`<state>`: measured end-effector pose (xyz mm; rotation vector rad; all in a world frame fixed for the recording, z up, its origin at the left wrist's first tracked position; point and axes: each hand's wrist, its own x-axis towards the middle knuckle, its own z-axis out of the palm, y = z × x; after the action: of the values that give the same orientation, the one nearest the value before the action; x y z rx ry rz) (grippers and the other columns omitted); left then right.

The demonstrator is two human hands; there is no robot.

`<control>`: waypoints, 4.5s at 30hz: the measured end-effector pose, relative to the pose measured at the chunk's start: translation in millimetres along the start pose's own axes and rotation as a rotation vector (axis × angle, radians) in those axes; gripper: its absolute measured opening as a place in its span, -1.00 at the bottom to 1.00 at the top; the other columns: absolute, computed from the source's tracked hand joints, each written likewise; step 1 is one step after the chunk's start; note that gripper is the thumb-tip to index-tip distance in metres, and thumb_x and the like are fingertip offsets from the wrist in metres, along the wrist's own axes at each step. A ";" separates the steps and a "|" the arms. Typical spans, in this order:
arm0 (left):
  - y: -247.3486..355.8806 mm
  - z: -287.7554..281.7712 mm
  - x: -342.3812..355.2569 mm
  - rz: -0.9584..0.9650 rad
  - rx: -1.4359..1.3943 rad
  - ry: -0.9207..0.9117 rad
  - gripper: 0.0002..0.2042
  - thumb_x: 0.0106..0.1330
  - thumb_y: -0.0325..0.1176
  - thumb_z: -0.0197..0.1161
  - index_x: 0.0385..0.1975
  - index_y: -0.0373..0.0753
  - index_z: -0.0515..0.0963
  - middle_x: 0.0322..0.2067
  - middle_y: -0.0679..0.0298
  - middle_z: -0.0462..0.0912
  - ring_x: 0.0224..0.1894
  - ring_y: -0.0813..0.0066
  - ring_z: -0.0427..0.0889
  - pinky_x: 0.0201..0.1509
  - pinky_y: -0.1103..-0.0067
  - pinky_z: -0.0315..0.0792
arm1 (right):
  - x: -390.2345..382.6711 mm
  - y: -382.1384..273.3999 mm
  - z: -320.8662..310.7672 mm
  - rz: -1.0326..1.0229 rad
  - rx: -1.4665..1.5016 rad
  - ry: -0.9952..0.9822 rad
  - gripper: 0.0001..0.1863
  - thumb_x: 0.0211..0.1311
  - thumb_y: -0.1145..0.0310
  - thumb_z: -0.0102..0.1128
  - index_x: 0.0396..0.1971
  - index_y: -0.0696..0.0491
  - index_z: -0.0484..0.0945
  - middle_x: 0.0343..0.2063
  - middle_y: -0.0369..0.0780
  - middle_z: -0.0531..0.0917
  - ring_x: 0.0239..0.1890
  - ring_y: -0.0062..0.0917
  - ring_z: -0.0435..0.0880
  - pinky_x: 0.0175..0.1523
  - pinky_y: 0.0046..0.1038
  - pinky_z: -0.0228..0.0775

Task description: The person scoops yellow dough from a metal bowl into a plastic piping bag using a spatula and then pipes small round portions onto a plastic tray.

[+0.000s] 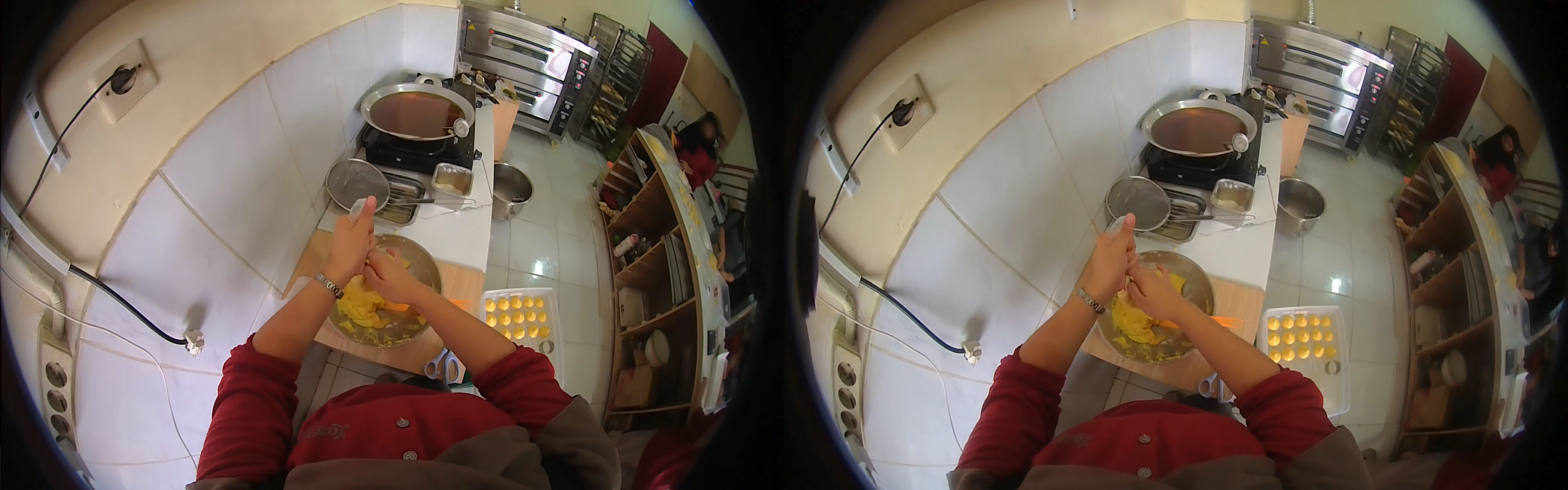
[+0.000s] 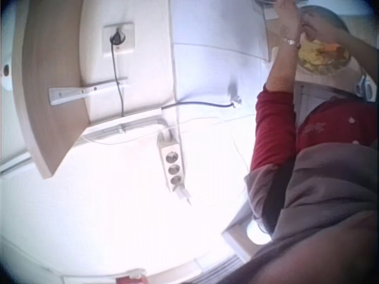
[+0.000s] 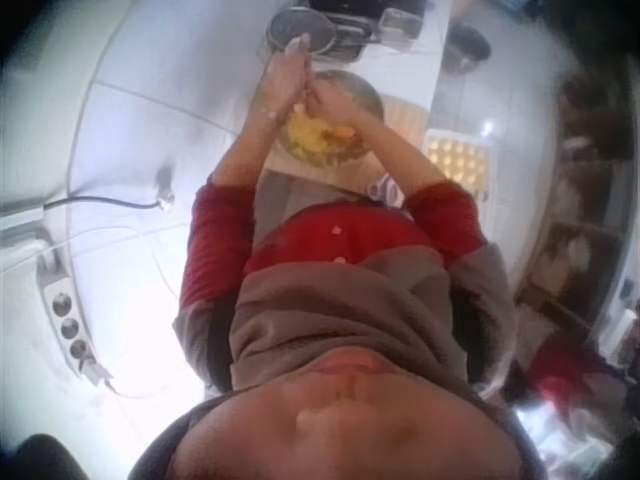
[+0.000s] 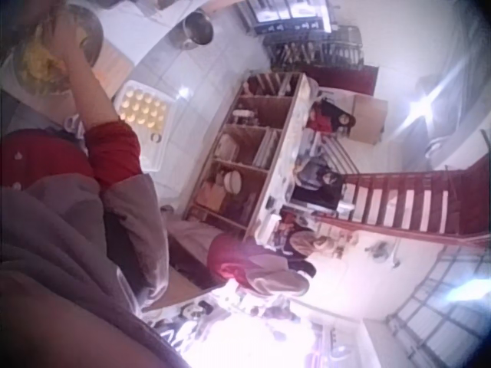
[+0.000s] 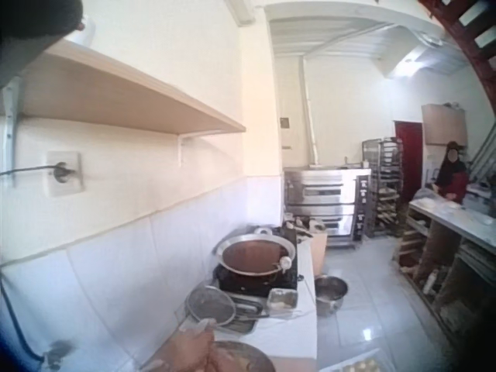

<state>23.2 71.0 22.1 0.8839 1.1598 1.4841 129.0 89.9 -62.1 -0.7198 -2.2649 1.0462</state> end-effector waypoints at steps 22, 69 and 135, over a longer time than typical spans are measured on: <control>23.6 -19.4 1.3 -0.218 -0.093 -0.043 -0.49 0.25 0.04 0.09 -0.80 -0.08 0.08 -0.83 0.49 0.02 -0.80 0.69 -0.01 -0.73 0.70 -0.12 | 3.2 -35.7 9.7 -0.125 -0.074 0.139 -0.72 0.26 0.34 -0.24 -0.10 0.11 0.32 -0.12 -0.13 0.44 0.11 -0.26 0.30 0.25 0.10 -0.35; -78.2 -62.4 -28.9 -0.036 -0.019 -0.262 -0.54 -0.05 -0.54 0.38 -0.08 -0.33 0.42 -0.20 0.26 0.57 -0.17 0.54 0.56 -0.07 0.60 0.45 | 16.5 -13.4 -51.5 0.287 0.496 0.136 -0.74 0.09 0.35 0.25 -0.24 0.15 0.52 -0.43 -0.37 0.58 -0.38 -0.74 0.51 -0.26 -0.69 0.35; -23.6 -42.5 -16.7 0.208 0.624 -0.243 -0.66 0.35 -0.11 -0.03 -0.30 -0.33 0.47 -0.40 0.29 0.51 -0.23 0.50 0.47 -0.13 0.54 0.29 | -3.9 -13.2 7.8 -0.075 0.470 0.091 -0.01 -0.26 0.26 0.50 0.17 0.13 0.05 -0.05 -0.15 0.39 0.09 -0.37 0.34 0.19 -0.44 0.13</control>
<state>-6.5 45.9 -11.5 1.6024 1.3988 1.1328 123.5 76.0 -56.9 -0.4678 -1.8499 1.4085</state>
